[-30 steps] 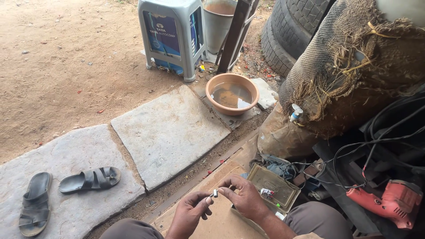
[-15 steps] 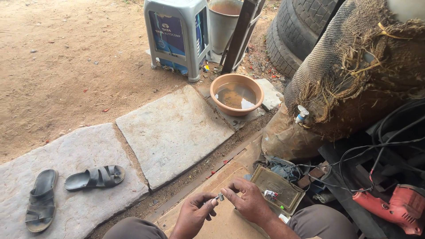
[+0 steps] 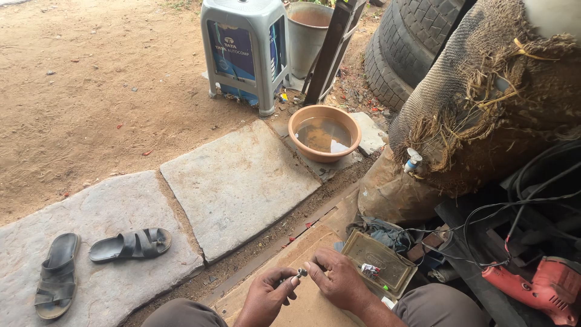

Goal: The recorder is repairing and cleaning a small mechanical engine component using a metal pin tool.

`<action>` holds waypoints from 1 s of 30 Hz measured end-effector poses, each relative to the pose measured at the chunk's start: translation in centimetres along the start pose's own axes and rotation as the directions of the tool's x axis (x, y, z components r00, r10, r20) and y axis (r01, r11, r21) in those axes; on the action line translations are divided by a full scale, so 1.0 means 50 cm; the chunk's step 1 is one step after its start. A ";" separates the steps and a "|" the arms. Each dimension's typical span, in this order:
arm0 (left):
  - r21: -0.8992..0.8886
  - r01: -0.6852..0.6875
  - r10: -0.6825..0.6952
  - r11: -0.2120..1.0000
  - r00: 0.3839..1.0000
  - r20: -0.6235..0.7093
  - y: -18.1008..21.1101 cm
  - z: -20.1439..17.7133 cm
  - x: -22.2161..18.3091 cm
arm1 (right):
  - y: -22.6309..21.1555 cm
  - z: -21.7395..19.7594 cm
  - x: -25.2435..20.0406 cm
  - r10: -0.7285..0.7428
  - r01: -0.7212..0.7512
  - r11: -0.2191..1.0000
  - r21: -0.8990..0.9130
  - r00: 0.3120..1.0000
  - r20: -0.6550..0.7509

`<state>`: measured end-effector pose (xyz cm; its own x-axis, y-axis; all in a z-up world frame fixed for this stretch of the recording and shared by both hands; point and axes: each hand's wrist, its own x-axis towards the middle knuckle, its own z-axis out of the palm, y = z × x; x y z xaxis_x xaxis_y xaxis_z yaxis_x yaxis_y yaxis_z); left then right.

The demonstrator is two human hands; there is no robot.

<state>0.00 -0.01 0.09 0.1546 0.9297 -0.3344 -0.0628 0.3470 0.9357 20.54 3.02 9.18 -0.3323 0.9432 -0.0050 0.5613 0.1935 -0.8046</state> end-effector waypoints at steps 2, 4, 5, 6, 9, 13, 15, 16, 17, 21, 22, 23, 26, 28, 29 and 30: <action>-0.002 0.026 -0.026 1.000 1.000 -0.005 0.001 0.000 -0.001 | 0.004 0.002 0.000 -0.013 0.013 1.000 -0.014 1.000 -0.010; 0.005 0.011 -0.011 1.000 1.000 0.012 0.001 -0.001 -0.002 | 0.011 0.006 -0.001 -0.054 0.050 0.996 -0.069 0.997 -0.054; 0.005 0.011 -0.011 1.000 1.000 0.012 -0.001 -0.001 -0.001 | 0.016 0.008 0.000 -0.054 0.050 0.996 -0.068 0.997 -0.054; -0.001 0.007 -0.007 1.000 1.000 0.017 -0.001 -0.002 0.000 | 0.021 0.009 0.002 -0.065 0.061 0.995 -0.073 0.997 -0.046; -0.012 0.007 -0.007 1.000 1.000 0.011 -0.001 -0.001 0.002 | 0.015 0.007 0.002 -0.067 0.063 0.994 -0.092 0.997 -0.044; -0.007 0.012 -0.012 1.000 1.000 -0.007 -0.001 -0.002 0.002 | -0.015 -0.007 -0.005 -0.104 0.103 0.994 -0.027 0.993 -0.061; -0.011 0.013 -0.013 1.000 1.000 -0.006 -0.001 -0.001 0.002 | -0.005 -0.004 -0.005 -0.126 0.125 0.992 -0.011 0.990 -0.060; -0.015 0.014 -0.014 1.000 1.000 -0.005 -0.001 -0.001 0.002 | 0.001 -0.002 -0.005 -0.147 0.148 0.989 0.005 0.987 -0.059; -0.015 0.014 -0.014 1.000 1.000 -0.005 -0.005 -0.002 0.003 | -0.002 -0.002 -0.005 -0.148 0.148 0.989 0.005 0.987 -0.058; -0.015 -0.021 0.021 1.000 1.000 0.006 -0.018 -0.004 0.009 | -0.004 0.000 -0.003 -0.094 0.093 0.995 -0.028 0.994 -0.047; -0.014 -0.020 0.020 1.000 1.000 0.004 -0.020 -0.004 0.009 | -0.004 0.002 -0.003 -0.083 0.081 0.996 -0.044 0.995 -0.051; -0.014 -0.019 0.019 1.000 1.000 0.004 -0.017 -0.003 0.006 | -0.002 0.003 -0.003 -0.083 0.081 0.996 -0.043 0.995 -0.049; -0.020 -0.029 0.029 0.999 0.999 0.012 -0.010 0.000 0.005 | 0.002 0.002 0.000 -0.026 0.023 0.995 -0.093 0.999 -0.036; -0.022 -0.015 0.015 1.000 1.000 0.015 -0.012 -0.001 0.006 | 0.000 0.001 0.000 -0.063 0.058 0.993 -0.107 0.997 -0.044; -0.022 -0.016 0.016 1.000 1.000 0.012 -0.009 -0.001 0.006 | -0.005 -0.001 0.000 -0.066 0.061 0.993 -0.106 0.997 -0.043; -0.018 -0.018 0.018 1.000 1.000 0.016 -0.006 -0.002 0.005 | -0.009 -0.003 0.000 -0.076 0.072 0.993 -0.089 0.996 -0.043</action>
<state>-0.02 0.12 -0.30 0.1689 0.9338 -0.3153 -0.0829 0.3322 0.9395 20.41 2.96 9.64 -0.3414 0.9364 0.0816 0.6010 0.2842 -0.7470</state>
